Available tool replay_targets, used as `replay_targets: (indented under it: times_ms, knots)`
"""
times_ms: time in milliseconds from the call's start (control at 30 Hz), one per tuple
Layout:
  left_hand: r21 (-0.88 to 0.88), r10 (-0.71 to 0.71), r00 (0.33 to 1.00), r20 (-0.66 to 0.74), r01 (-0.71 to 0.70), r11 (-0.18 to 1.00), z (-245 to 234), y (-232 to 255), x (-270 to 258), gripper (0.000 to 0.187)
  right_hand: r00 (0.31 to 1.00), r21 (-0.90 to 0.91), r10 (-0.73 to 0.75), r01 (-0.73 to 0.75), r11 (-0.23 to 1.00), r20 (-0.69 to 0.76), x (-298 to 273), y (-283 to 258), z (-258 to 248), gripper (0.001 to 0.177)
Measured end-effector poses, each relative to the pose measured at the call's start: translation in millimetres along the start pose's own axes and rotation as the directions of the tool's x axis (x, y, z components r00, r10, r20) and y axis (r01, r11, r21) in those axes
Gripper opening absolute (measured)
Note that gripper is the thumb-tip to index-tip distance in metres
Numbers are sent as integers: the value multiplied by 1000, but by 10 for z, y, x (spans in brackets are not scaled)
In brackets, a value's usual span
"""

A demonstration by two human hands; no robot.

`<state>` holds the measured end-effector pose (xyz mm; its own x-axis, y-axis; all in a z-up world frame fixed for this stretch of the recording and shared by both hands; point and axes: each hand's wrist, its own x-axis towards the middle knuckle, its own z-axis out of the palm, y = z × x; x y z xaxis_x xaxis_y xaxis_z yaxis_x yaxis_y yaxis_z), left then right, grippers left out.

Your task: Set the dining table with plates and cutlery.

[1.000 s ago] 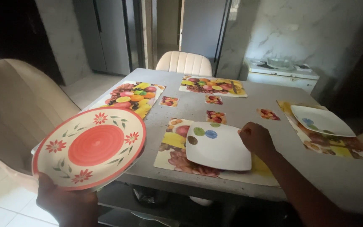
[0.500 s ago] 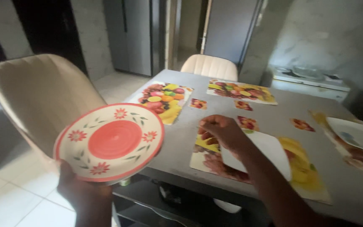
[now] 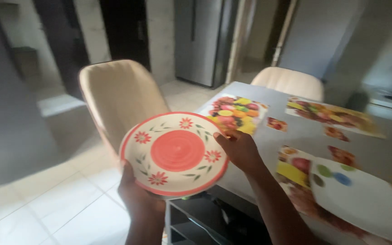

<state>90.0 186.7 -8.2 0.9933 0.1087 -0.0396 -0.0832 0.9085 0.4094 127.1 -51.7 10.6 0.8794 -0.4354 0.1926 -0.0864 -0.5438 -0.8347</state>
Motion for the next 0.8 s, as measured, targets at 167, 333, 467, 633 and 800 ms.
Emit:
replay_targets:
  times_ms: [167,333,467,633,800]
  knots:
    - [18,-15,998,-61,16,1000,-106,166,270,58,995,68,-100,99,993,12,298,4,418,43]
    - [128,3,994,-111,11,992,-94,372,594,57,995,0,-60,60,998,74,667,-132,797,43]
    - [79,20,999,-43,-17,997,-163,416,1216,54,998,129,-61,58,990,19,1020,-297,1054,42]
    - [115,59,998,-14,-57,992,-69,406,1940,54,997,21,-39,41,999,-65,1513,-566,1269,45]
    - [61,-51,999,5,51,997,81,361,2542,53,998,84,-17,21,996,-53,1990,-773,1399,53]
